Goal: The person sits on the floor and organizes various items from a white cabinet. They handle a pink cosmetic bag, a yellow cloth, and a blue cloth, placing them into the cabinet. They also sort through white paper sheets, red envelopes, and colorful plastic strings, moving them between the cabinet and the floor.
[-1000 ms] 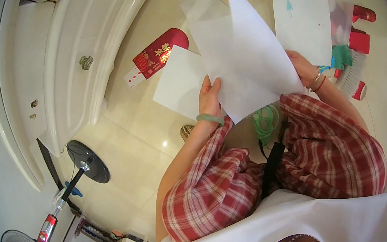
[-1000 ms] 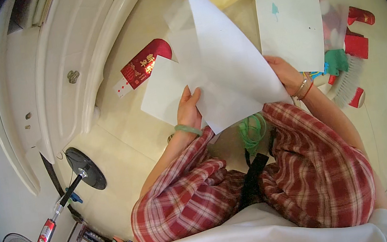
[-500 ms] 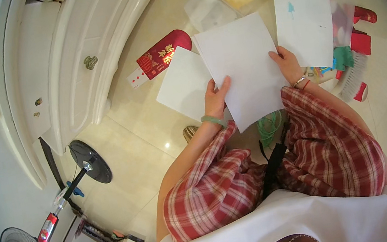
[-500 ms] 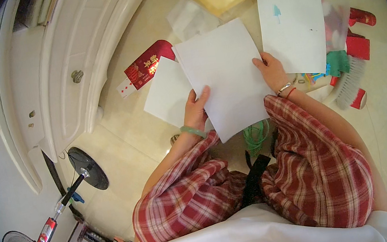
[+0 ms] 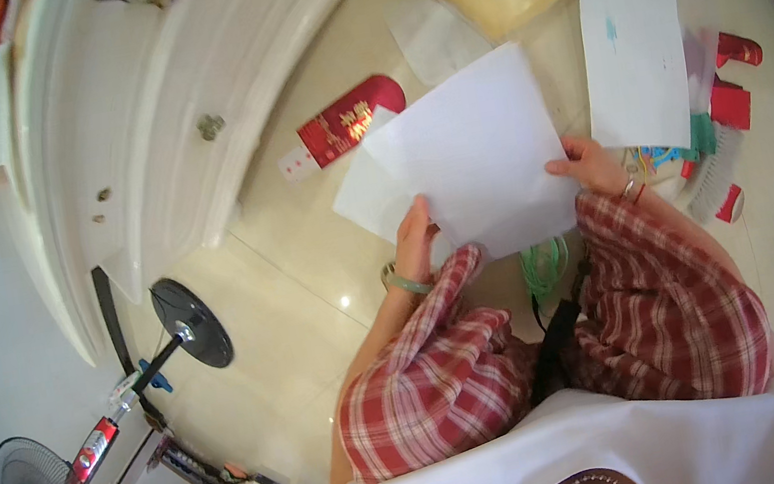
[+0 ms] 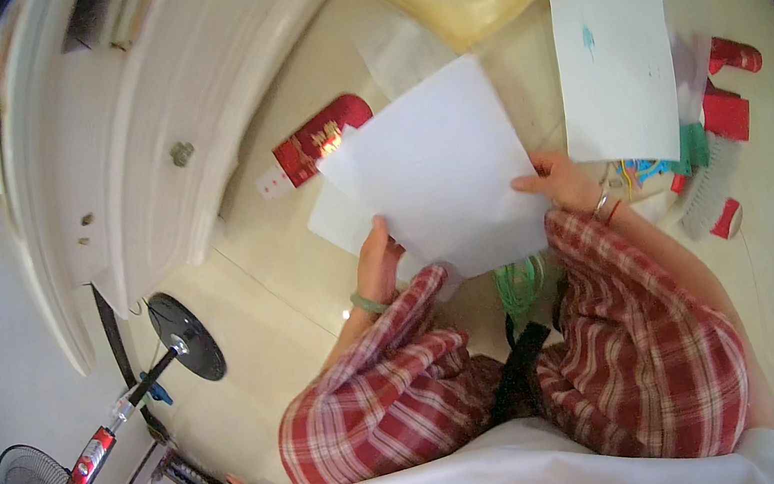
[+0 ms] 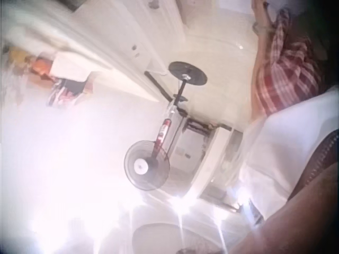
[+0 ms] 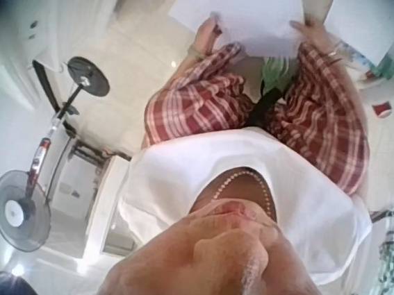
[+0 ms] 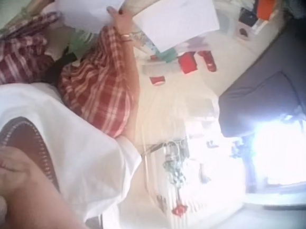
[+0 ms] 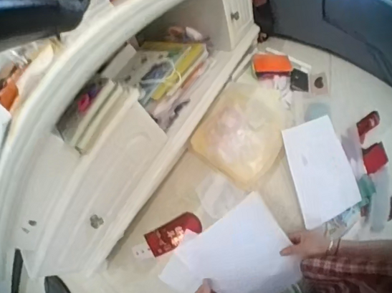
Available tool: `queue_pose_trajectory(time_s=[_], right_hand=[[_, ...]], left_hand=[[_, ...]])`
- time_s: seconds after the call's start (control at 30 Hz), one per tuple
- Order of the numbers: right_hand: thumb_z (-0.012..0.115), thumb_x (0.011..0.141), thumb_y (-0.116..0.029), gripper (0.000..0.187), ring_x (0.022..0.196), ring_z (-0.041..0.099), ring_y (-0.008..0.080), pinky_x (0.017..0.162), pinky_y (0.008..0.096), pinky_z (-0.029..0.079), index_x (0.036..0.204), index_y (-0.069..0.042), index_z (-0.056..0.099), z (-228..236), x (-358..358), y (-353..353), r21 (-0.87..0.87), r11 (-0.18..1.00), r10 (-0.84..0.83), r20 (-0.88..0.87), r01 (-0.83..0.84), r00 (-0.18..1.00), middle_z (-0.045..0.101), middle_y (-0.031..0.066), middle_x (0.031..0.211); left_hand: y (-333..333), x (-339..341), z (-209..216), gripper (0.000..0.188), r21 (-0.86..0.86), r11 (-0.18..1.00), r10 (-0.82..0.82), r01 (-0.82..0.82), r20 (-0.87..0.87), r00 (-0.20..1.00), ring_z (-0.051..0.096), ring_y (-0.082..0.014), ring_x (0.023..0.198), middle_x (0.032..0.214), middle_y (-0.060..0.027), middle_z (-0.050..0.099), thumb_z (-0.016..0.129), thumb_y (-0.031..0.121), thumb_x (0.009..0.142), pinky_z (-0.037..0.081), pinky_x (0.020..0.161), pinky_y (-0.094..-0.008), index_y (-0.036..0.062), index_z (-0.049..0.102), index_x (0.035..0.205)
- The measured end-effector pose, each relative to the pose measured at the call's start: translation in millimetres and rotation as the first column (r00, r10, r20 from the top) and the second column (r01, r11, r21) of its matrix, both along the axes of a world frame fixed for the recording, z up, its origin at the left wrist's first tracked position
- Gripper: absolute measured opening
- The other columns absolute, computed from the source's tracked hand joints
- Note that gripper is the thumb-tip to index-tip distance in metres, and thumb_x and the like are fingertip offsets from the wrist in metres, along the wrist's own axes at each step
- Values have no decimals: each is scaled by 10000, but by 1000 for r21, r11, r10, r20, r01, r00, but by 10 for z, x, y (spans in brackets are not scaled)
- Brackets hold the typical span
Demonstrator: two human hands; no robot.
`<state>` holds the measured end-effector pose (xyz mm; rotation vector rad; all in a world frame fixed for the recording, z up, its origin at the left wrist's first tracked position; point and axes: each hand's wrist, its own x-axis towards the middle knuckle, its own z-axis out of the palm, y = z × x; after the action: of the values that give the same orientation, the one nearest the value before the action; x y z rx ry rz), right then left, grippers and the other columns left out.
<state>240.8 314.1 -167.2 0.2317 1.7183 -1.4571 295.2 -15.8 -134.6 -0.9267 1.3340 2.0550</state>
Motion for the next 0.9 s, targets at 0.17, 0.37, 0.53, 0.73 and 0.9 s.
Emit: queue_pose_trajectory(time_s=[0.17,0.37,0.53,0.73,0.9], right_hand=[[584,883,-246,282,847,569,414,761,447,466,973,19,558,13,-153,-297,412,904,335,-520,-113,786,618,215,872],[571,890,-241,269,901,566,413,795,446,464,1013,-3,556,336,-412,-410,295,933,335,-509,-205,793,610,225,958],[608,883,-204,264,1130,525,326,939,374,428,1052,-3,578,793,-436,-250,-144,979,31,-590,-143,807,564,172,1230],[630,893,-191,538,1252,432,204,1022,348,367,1369,-38,434,920,-625,-106,-331,943,-210,-528,29,823,459,90,1405],[624,914,-179,569,1141,482,104,974,269,397,1405,-22,384,951,-700,73,-397,891,-346,-283,219,894,481,36,1333]], left_hand=[[-747,-117,-494,885,-998,38,-248,50,39,968,394,-390,1253,1390,-234,359,825,323,631,357,1018,-465,39,398,1352],[-1209,-177,-538,682,-809,415,-342,415,284,896,632,-243,958,1108,-146,639,797,267,726,511,827,-358,-2,491,1274],[-864,-369,-95,450,-574,812,-299,102,-260,918,597,-195,1028,1165,-104,620,693,182,835,476,882,-338,6,547,1223],[27,-981,1064,478,-206,942,-317,264,-292,903,551,-177,1118,1241,-64,578,647,121,877,432,967,-336,10,466,1305],[121,-1259,1152,492,-118,963,-269,242,-468,842,526,-172,1157,1271,-65,558,627,151,890,410,996,-327,24,455,1333]])
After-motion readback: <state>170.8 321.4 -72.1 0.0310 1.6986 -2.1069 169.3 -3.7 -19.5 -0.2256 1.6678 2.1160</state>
